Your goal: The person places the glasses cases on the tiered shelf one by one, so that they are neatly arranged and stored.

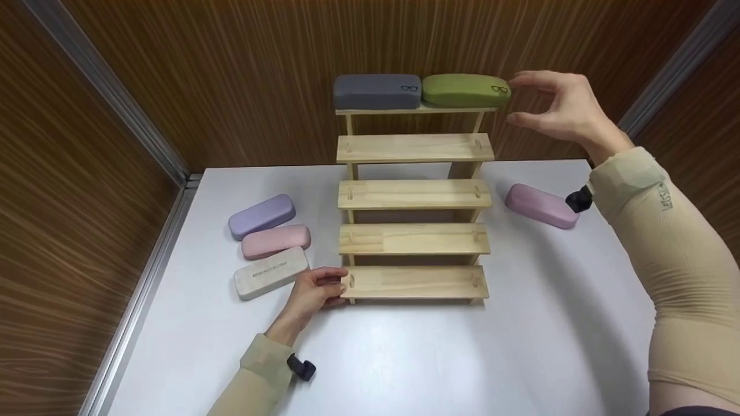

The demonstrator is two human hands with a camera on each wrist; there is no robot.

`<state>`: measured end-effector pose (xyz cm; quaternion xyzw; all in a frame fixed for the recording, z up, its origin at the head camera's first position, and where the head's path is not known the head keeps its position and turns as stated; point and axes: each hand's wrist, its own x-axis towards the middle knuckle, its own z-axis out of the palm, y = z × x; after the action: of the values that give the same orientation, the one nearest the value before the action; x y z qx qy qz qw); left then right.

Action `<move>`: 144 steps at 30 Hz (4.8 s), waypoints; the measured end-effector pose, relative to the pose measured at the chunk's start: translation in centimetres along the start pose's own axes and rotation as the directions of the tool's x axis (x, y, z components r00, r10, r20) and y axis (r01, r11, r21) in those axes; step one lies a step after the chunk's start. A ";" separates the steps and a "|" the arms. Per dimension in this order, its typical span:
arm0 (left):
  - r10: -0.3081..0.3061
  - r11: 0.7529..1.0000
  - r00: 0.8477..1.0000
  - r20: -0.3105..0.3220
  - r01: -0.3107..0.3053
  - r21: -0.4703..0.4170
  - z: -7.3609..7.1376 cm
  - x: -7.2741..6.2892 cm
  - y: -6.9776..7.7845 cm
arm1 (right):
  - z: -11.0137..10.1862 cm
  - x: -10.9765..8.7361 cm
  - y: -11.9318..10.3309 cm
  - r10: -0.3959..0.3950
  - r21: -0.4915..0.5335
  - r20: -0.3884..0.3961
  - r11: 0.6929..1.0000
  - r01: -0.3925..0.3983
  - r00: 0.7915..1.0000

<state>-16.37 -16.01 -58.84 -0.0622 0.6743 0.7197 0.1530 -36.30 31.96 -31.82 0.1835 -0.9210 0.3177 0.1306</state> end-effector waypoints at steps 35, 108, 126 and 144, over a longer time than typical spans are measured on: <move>-0.011 1.000 1.000 -0.008 0.011 -0.010 -0.3 -0.1 0.0 | 3.2 -10.2 10.0 0.227 0.036 0.032 0.973 -0.228 0.973; -0.015 1.000 1.000 -0.015 0.015 -0.002 -0.3 0.1 0.0 | 9.9 -14.6 20.5 0.608 0.091 0.186 0.772 -0.629 0.772; -0.015 1.000 1.000 -0.001 0.015 0.008 -0.4 0.2 0.1 | 9.8 -15.2 20.7 0.565 0.007 0.124 0.822 -0.570 0.816; -0.005 1.000 1.000 -0.011 0.005 0.000 -0.5 0.2 0.3 | 8.0 -13.6 18.2 0.537 0.018 0.106 0.840 -0.542 0.837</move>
<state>-16.69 -16.44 -58.62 -0.0679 0.6750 0.7189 0.1513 -32.71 43.69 -52.59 -0.0650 -0.9329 0.3541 -0.0135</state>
